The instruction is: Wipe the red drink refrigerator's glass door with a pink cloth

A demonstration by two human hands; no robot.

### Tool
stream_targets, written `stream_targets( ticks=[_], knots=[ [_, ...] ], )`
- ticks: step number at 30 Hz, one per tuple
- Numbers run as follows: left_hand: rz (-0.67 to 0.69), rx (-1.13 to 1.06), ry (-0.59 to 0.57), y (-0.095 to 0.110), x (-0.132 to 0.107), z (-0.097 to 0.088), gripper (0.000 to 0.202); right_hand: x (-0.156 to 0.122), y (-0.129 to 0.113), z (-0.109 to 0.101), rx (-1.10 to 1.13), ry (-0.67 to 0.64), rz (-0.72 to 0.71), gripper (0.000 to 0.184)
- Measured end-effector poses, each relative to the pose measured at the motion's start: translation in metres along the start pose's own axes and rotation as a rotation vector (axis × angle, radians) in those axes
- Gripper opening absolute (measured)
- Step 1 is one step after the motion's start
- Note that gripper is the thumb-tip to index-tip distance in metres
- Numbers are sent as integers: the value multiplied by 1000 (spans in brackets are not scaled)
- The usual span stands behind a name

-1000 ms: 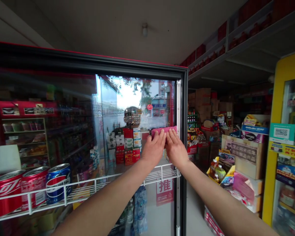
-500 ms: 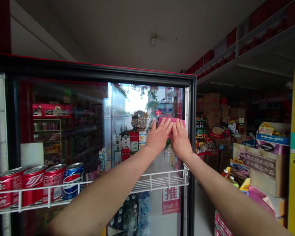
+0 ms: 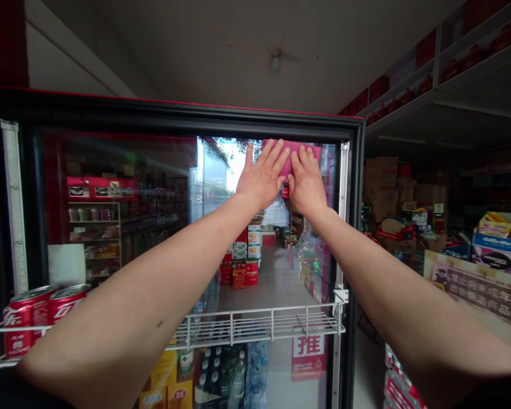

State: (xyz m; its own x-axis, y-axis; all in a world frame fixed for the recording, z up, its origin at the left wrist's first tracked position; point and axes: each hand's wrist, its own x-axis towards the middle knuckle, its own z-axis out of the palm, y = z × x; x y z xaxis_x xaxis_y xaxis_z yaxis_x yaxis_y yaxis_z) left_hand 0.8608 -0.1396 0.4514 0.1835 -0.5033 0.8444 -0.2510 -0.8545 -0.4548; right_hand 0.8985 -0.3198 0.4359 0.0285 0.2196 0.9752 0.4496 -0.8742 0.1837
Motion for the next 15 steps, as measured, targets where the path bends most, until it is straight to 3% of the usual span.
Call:
stream_targets(
  ticks=[7, 15],
  knots=[
    [-23, -46, -18, 23, -65, 21, 68, -71, -27, 6, -30, -45, -45, 68],
    [-22, -51, -105, 51, -129, 29, 67, -142, -52, 2, -26, -117, -33, 56]
  ],
)
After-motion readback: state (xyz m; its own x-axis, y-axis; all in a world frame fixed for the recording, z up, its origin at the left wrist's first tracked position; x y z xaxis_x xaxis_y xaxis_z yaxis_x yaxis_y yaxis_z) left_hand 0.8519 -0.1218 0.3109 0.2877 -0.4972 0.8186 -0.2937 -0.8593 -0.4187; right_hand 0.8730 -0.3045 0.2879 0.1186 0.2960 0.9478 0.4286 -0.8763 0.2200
